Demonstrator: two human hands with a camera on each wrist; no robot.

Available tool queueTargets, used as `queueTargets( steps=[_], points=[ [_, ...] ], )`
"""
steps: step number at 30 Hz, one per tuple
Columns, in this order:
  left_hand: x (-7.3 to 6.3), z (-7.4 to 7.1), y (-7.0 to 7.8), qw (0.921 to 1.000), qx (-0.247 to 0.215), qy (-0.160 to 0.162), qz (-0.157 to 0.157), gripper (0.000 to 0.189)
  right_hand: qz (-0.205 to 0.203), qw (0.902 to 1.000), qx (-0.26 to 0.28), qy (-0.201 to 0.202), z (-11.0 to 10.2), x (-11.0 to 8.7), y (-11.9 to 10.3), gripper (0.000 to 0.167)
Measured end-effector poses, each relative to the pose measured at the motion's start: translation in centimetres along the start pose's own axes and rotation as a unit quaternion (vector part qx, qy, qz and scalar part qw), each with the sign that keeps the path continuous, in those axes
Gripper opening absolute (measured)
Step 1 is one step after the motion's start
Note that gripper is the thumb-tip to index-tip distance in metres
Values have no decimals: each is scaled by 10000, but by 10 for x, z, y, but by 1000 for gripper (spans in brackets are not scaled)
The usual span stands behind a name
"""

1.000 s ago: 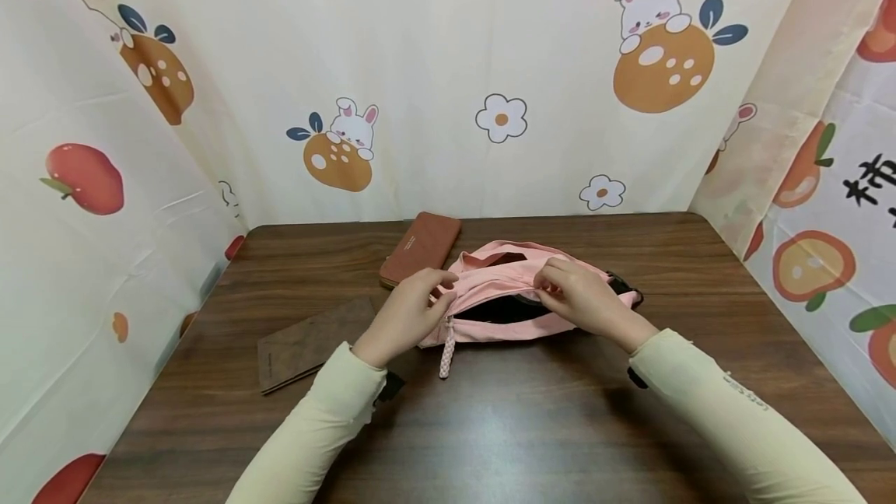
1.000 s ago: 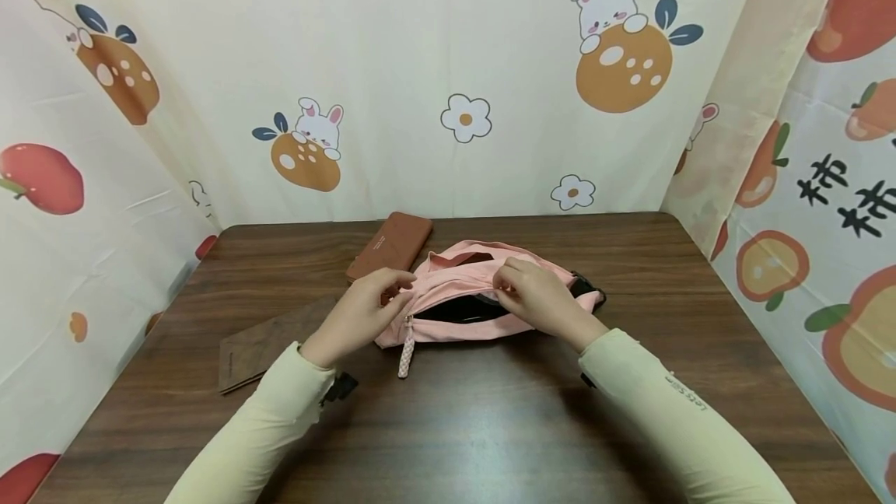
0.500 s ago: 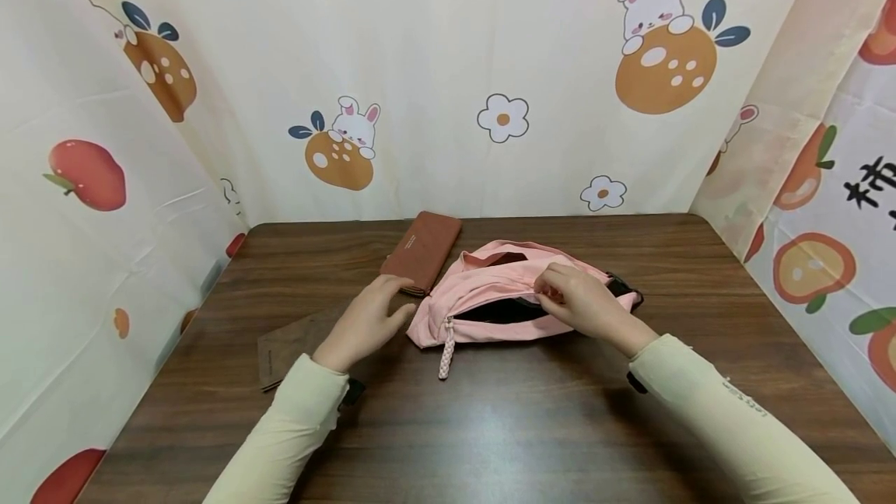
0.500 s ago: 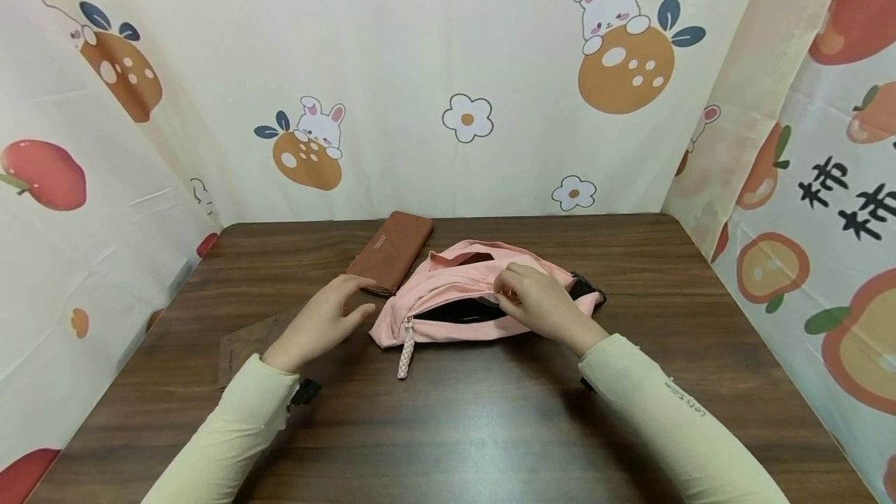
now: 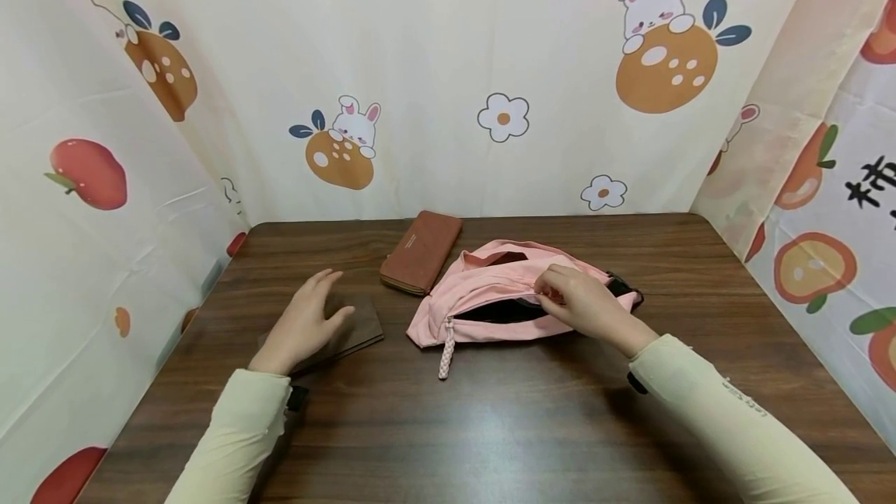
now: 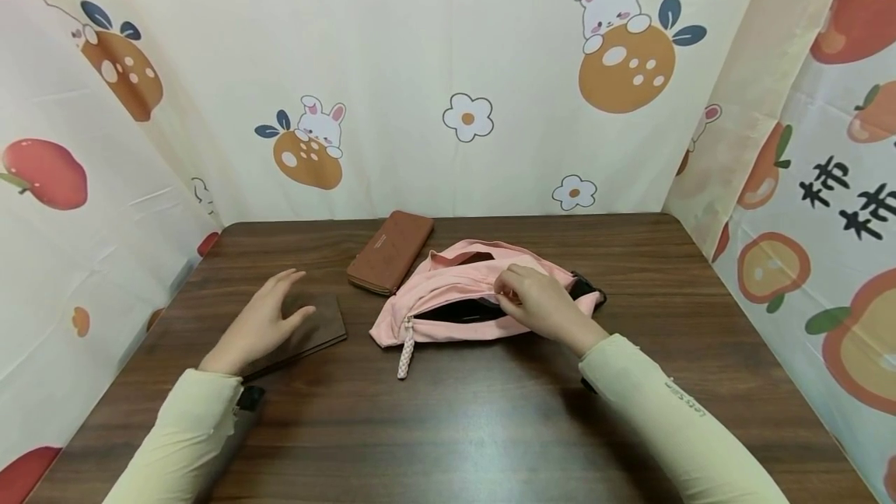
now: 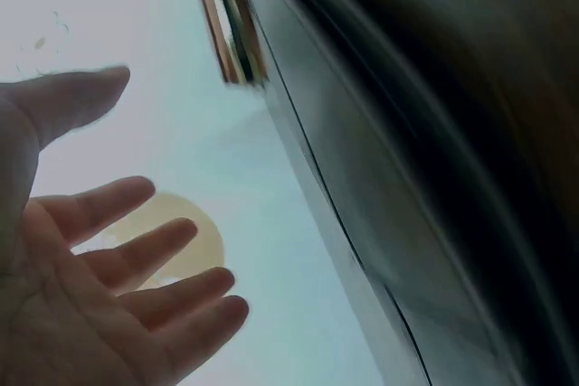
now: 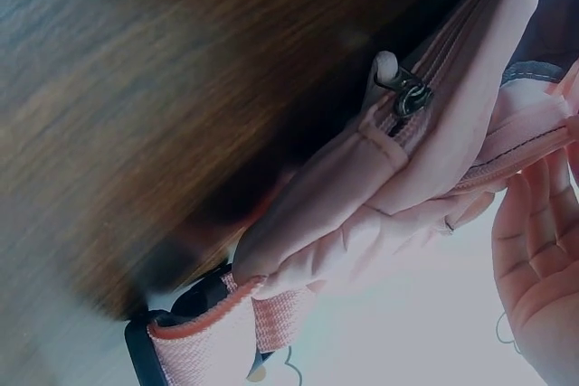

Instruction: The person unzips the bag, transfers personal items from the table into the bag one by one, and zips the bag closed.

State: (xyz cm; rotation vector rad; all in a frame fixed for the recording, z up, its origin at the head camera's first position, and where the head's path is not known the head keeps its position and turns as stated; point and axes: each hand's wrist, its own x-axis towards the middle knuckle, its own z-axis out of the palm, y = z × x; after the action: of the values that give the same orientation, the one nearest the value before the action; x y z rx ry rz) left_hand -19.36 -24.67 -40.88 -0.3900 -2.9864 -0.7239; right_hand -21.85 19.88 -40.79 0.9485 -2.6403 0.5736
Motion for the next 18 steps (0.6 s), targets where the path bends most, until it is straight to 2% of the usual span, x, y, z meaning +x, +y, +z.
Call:
queueTargets(
  steps=[4,9,12,18],
  points=[
    [-8,-5,-16,9982,141,-496,-319,80,34,10000,-5,4,0,-1,0,9],
    [-21,-8,-29,9903,360,-1103,-769,97,124,9999,3,-79,0,-1,0,8],
    [-26,-9,-34,9865,419,-1277,-937,104,178,9998,-19,-112,0,-2,1,8],
    [-34,-11,-37,9838,336,-1440,-1011,111,209,9997,-17,-153,0,-2,2,7]
  ],
)
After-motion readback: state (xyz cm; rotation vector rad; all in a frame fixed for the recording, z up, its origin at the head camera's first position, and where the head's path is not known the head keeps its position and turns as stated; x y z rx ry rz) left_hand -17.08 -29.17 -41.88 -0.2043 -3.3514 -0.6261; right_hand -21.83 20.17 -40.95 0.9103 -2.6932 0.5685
